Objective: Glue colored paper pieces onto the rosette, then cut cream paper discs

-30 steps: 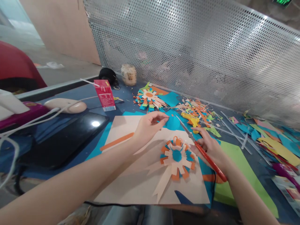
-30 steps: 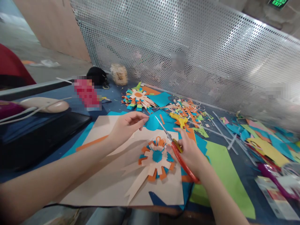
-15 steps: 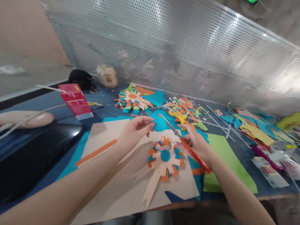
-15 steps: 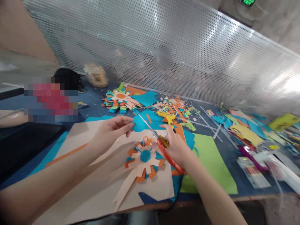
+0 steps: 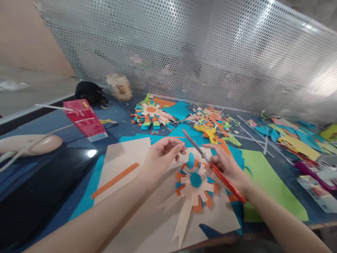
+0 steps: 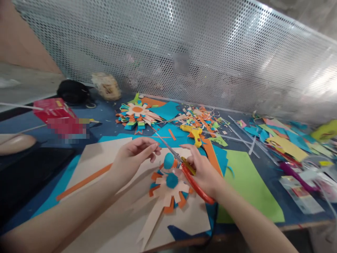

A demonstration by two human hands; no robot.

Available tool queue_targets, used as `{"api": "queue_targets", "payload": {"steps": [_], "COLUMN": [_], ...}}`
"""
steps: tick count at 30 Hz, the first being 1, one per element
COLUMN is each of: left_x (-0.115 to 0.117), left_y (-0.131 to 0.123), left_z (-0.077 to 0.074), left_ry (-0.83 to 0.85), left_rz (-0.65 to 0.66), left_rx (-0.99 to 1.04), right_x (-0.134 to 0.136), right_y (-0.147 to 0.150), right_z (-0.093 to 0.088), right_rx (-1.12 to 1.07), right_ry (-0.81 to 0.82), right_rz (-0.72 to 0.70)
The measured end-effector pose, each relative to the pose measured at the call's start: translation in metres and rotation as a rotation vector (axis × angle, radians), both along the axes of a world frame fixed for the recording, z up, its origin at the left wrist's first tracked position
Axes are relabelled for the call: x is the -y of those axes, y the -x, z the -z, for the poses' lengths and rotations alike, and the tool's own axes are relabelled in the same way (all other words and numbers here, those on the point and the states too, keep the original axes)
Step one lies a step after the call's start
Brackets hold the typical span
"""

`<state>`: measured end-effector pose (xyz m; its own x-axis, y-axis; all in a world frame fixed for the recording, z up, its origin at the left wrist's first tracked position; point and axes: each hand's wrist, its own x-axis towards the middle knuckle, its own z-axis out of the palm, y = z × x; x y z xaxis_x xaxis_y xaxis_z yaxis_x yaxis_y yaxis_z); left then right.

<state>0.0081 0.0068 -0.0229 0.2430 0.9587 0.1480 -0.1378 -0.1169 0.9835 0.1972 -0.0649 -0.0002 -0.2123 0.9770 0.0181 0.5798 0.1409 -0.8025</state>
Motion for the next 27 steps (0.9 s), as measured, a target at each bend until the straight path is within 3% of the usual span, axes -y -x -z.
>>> {"api": "queue_targets", "payload": {"steps": [4,8,12,15,18,23,27], "left_x": [0.002,0.008,0.008,0.004,-0.001,-0.008,-0.005], "left_y": [0.004,0.002,-0.006,-0.008,-0.005,0.004,0.004], "left_z": [0.001,0.006,0.016,0.02,0.02,0.009,0.003], "left_ry": [-0.212,-0.322,-0.352,-0.308,-0.305,-0.099,-0.1], "left_rz": [-0.057,0.071,0.088,0.06,0.011,-0.091,-0.084], "left_rx": [-0.296,-0.692,-0.875,-0.838,-0.664,-0.36,-0.256], "right_x": [-0.001,-0.001,0.001,0.003,0.003,0.002,0.0], "right_y": [0.0,0.002,0.002,0.003,0.004,0.005,0.008], "right_z": [0.0,-0.001,0.001,0.002,0.002,0.003,0.007], "right_rx": [0.048,0.06,0.067,0.069,0.067,0.048,-0.031], "right_ry": [-0.001,-0.006,-0.012,-0.015,-0.02,-0.031,-0.06], "right_rz": [0.021,0.04,0.055,0.065,0.077,0.124,0.202]}}
